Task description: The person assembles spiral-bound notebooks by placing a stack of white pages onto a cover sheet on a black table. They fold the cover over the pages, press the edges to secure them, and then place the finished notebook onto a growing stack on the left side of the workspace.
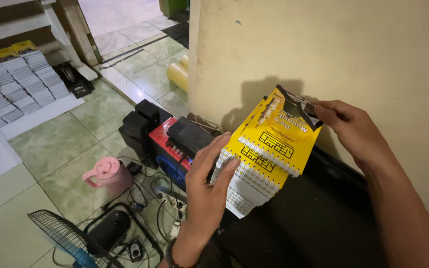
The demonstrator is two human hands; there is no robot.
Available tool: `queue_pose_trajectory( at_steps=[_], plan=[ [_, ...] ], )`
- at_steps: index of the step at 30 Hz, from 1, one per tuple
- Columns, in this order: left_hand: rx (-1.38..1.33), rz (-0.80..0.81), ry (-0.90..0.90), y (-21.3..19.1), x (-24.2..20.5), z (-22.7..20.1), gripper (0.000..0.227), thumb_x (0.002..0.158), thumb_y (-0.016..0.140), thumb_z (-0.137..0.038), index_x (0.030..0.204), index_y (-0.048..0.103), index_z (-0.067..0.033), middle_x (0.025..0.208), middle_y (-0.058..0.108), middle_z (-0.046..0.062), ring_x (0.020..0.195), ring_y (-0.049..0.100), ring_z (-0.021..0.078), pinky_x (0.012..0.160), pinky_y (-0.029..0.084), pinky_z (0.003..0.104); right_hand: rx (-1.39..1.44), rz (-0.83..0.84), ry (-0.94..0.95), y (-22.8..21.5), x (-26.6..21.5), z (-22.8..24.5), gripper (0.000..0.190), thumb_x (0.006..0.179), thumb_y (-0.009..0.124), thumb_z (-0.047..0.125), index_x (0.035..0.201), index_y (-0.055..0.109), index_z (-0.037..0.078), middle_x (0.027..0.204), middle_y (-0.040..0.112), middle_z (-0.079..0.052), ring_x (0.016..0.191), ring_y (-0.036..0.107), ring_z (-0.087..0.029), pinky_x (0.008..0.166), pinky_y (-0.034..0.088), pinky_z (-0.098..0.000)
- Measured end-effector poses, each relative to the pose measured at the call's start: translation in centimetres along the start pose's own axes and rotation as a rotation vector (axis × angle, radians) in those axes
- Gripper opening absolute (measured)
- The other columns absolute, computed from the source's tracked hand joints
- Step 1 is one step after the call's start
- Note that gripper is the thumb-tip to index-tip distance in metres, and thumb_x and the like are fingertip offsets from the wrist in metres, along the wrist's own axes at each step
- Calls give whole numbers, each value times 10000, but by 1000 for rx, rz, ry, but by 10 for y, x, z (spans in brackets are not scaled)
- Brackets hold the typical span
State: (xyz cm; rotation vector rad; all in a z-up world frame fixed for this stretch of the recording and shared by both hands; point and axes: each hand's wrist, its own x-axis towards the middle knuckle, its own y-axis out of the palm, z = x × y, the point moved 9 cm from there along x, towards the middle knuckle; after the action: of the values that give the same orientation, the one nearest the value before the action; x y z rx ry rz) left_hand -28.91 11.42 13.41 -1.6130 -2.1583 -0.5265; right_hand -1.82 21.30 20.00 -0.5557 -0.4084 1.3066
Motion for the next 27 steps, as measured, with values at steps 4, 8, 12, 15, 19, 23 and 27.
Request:
queue_pose_trajectory(
  at_steps=[4,8,12,15,19,23,27],
  plan=[
    [-11,10,-17,1,5,0,375,954,681,-206,1312,674,-91,1359,697,129,1308,628,267,1090,529,424,-65,-58,-73,-5,12,-15,315,1008,614,284,1230,753,110,1158,743,-12,1067,588,-122,940,396,-312],
    [-10,-24,-39,0,7,3,341,930,712,-182,1254,719,-74,1293,741,109,1241,654,211,1061,532,361,-190,-46,-124,0,8,-4,344,1010,605,361,1185,767,113,1235,699,-14,1176,625,-176,959,402,-355],
    [-13,-57,-55,-1,6,4,350,924,718,-194,1258,720,-88,1291,742,107,1244,660,213,1060,538,360,-115,-12,-101,5,-1,0,358,1029,586,341,1269,769,146,1131,649,-20,1152,589,-172,933,350,-345],
    [-48,-60,-51,0,5,3,334,932,712,-193,1253,721,-103,1290,741,97,1243,658,208,1036,554,353,-74,-19,-163,4,2,-3,307,1030,607,285,1198,779,95,1129,701,-17,1074,586,-139,905,353,-315],
    [-163,-69,-95,3,2,12,351,933,704,-146,1273,703,-60,1322,716,133,1260,668,217,1026,584,325,-18,-24,-176,2,-4,-2,267,998,642,229,1171,773,73,1107,783,-40,1026,632,-94,859,425,-290],
    [-129,-103,-72,0,0,14,367,937,697,-124,1294,691,-37,1280,740,125,1208,679,198,1019,558,320,16,-11,-122,3,-17,6,253,988,646,237,1141,788,96,1071,783,-8,1008,610,-70,866,416,-273],
    [-206,-99,-107,2,-2,19,384,937,692,-108,1317,671,-54,1294,726,132,1225,690,217,1016,606,321,37,2,-224,4,-2,-7,229,1014,642,210,1111,788,62,1051,761,-1,1002,580,-61,868,400,-273]
  ],
)
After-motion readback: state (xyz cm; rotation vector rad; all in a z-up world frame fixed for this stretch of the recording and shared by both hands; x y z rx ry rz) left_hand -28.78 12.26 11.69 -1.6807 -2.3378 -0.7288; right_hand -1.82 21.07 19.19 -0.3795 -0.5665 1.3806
